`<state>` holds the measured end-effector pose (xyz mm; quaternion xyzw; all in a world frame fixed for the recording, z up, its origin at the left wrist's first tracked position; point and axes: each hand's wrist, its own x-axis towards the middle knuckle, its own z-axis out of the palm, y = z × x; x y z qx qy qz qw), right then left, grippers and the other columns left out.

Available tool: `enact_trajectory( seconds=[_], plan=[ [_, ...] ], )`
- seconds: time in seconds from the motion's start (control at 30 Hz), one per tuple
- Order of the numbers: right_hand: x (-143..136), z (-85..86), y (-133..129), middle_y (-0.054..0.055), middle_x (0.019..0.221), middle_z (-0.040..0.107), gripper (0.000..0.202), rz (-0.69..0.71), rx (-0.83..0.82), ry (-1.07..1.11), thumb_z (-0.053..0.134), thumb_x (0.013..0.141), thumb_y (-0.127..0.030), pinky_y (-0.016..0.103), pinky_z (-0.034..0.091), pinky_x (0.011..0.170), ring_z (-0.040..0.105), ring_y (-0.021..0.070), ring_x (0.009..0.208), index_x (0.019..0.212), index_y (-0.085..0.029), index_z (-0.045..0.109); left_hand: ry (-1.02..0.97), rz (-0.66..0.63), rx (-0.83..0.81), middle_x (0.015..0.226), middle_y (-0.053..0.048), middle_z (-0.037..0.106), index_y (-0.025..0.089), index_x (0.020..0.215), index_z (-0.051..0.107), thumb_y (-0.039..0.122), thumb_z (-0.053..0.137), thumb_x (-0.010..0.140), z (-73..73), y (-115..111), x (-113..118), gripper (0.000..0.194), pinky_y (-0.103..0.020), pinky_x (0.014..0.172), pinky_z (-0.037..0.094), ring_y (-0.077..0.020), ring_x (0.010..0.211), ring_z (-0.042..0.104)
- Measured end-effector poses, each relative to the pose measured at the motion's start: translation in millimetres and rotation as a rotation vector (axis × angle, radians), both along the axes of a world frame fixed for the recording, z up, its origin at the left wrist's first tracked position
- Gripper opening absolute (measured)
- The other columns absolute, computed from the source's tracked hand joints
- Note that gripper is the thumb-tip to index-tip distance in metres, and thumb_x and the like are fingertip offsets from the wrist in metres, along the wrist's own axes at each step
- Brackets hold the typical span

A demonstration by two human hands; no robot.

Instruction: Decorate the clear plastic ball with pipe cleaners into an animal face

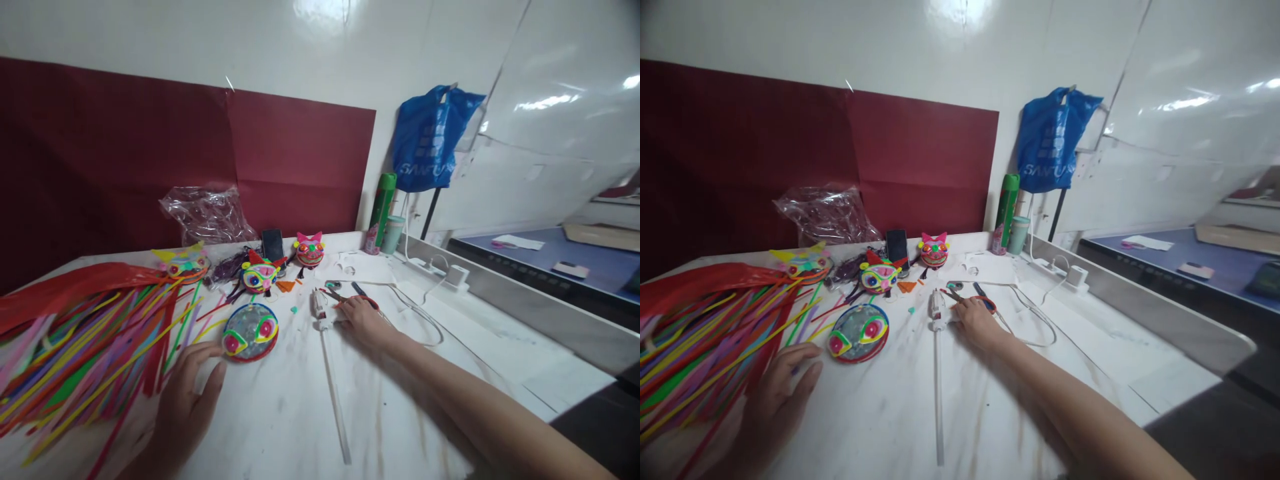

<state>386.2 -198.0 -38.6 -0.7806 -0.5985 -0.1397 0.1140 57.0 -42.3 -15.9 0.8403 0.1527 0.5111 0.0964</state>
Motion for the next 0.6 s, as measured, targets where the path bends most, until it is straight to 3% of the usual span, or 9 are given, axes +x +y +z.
enact_trajectory(
  seconds=[0.1, 0.27, 0.4, 0.6],
  plan=[
    [14, 2.3, 4, 0.013, 0.100, 0.061, 0.027, 0.007, 0.040, 0.005, 0.054, 0.081, -0.019, 0.036, 0.041, 0.085, 0.054, 0.0250, 0.095, 0.107, -0.014, 0.058, -0.017, -0.043, 0.049, 0.087, -0.004, 0.058, 0.022, 0.093, 0.052, 0.015, 0.049, 0.082, 3.5, -8, -3, 0.014, -0.031, 0.076, 0.049, -0.0188, 0.084, 0.058],
    [60, 1.2, 19, 0.019, 0.095, 0.060, 0.025, -0.075, 0.105, 0.027, 0.047, 0.082, -0.013, 0.038, 0.042, 0.081, 0.054, 0.0286, 0.091, 0.103, -0.006, 0.060, 0.200, -0.313, 0.150, 0.067, 0.000, 0.055, 0.021, 0.091, 0.050, 0.006, 0.048, 0.081, 4.3, -30, -4, 0.018, -0.026, 0.058, 0.043, -0.0138, 0.063, 0.053],
    [87, -4.6, 30, 0.019, 0.093, 0.062, 0.024, -0.094, 0.084, 0.044, 0.049, 0.080, -0.011, 0.035, 0.043, 0.079, 0.057, 0.0280, 0.088, 0.100, -0.006, 0.062, 0.245, -0.317, 0.246, 0.056, 0.001, 0.051, 0.020, 0.077, 0.050, 0.010, 0.048, 0.082, 3.3, -41, 0, 0.011, -0.027, 0.051, 0.036, -0.0133, 0.054, 0.047],
    [93, -2.6, 29, 0.019, 0.090, 0.068, 0.019, -0.021, 0.070, 0.103, 0.054, 0.082, -0.019, 0.030, 0.046, 0.072, 0.065, 0.0234, 0.081, 0.092, -0.012, 0.069, 0.237, -0.319, 0.242, 0.049, 0.001, 0.050, 0.019, 0.063, 0.050, 0.018, 0.049, 0.084, 6.4, -48, 2, 0.021, -0.028, 0.050, 0.036, -0.0127, 0.049, 0.045]
  ],
)
